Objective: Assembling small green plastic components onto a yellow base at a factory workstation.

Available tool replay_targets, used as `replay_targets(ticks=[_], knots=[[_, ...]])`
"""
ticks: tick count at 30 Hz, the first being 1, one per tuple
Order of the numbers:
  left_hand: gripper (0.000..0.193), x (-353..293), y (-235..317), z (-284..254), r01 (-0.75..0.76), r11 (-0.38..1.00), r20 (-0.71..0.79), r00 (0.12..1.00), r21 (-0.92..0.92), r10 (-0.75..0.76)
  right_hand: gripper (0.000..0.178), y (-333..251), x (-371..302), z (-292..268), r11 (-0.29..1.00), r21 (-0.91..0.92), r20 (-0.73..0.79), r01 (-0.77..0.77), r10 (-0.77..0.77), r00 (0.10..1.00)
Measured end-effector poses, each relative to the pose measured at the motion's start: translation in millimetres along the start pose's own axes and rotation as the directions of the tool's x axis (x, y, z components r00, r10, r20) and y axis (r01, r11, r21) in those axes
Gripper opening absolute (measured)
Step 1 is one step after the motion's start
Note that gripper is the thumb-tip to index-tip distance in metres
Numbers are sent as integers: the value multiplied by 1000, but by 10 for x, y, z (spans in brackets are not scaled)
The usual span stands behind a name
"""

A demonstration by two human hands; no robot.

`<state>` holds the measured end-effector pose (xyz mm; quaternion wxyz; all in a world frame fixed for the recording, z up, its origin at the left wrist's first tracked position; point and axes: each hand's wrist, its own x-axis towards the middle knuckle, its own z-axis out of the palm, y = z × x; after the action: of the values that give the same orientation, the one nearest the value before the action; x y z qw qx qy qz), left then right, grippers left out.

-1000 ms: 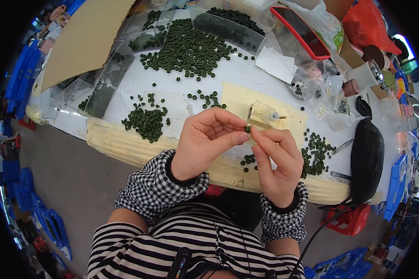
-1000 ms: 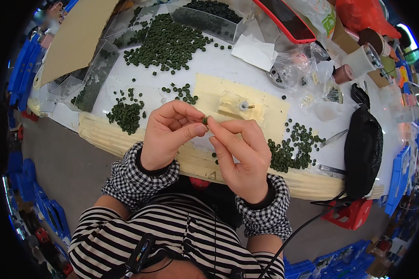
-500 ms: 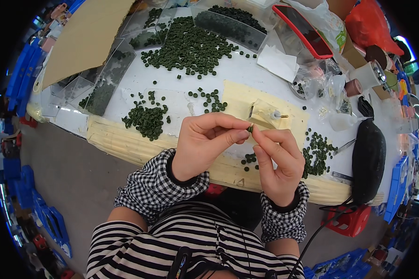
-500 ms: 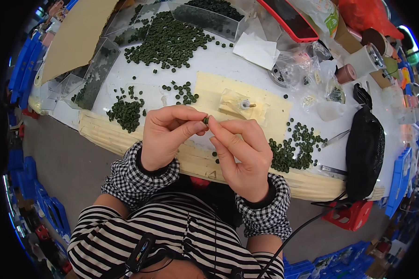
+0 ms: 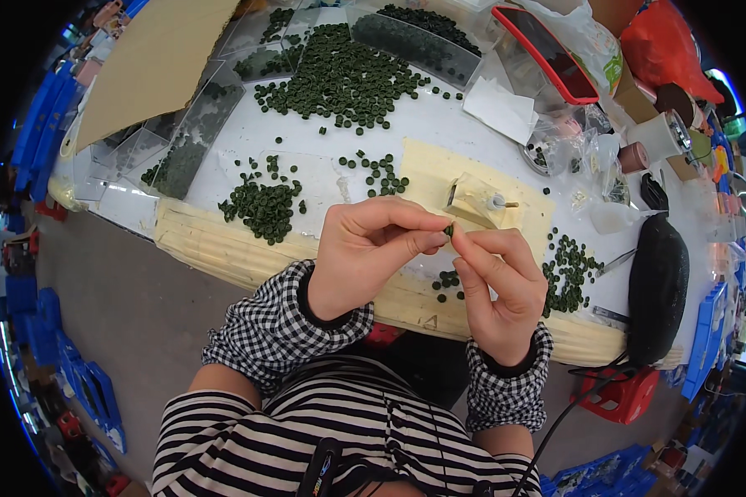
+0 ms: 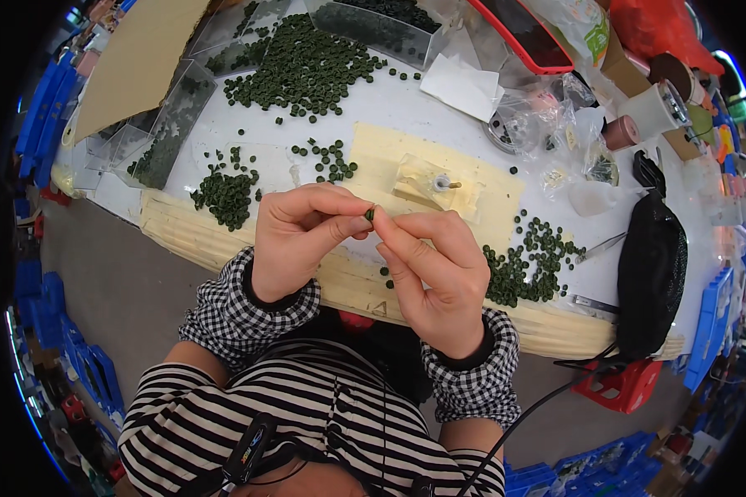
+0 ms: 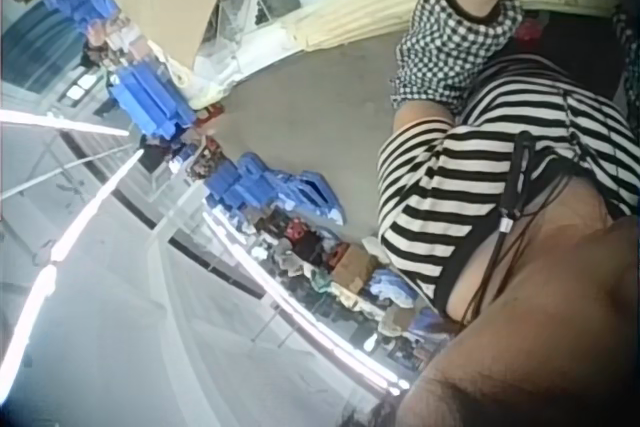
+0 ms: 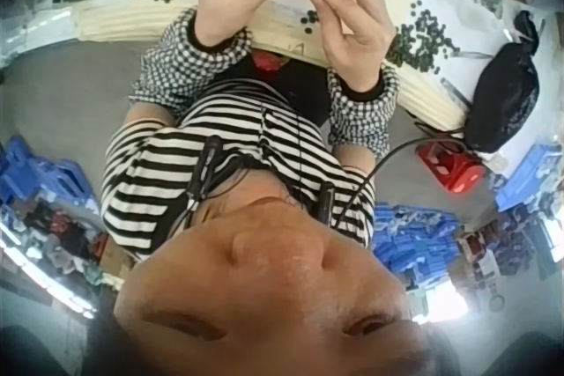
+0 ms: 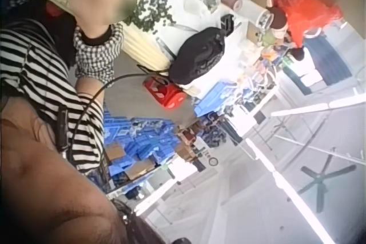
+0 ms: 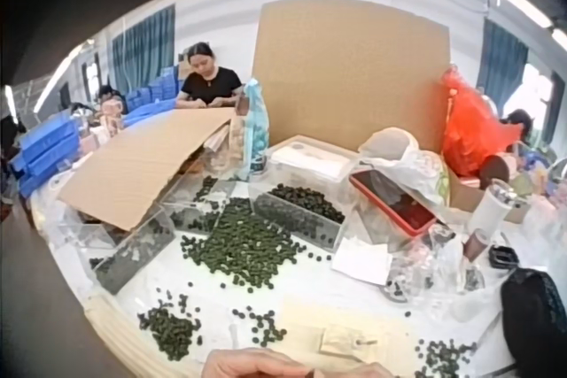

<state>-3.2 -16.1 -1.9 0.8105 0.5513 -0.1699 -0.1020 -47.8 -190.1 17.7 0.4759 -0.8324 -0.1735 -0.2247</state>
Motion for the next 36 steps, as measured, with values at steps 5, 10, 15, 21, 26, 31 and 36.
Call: replay_targets(ticks=[5, 10, 15, 21, 26, 31, 36], knots=[[18, 7, 13, 20, -12, 1000, -8, 1000, -4, 12, 32, -12, 0, -7, 999, 33, 7, -40, 40, 999], [19, 9, 27, 19, -3, 1000, 7, 1000, -21, 3, 33, -16, -14, -6, 997, 68, -8, -46, 47, 999], [19, 4, 30, 11, -2, 999, 13, 1000, -34, 2, 34, -15, -28, 2, 996, 74, -2, -54, 55, 999], [18, 12, 30, 9, -7, 999, 11, 1000, -37, 8, 37, -37, -30, 16, 998, 54, 9, -42, 42, 999], [18, 10, 17, 0, -27, 999, 9, 1000, -29, 27, 38, -39, -35, 16, 997, 53, 30, -51, 50, 998], [18, 15, 17, 5, -16, 999, 13, 1000, -31, 16, 37, -39, -36, 4, 995, 69, 21, -68, 67, 998], [18, 10, 26, 5, -8, 999, 11, 1000, -32, 9, 37, -35, -33, 4, 994, 85, 16, -67, 66, 998]])
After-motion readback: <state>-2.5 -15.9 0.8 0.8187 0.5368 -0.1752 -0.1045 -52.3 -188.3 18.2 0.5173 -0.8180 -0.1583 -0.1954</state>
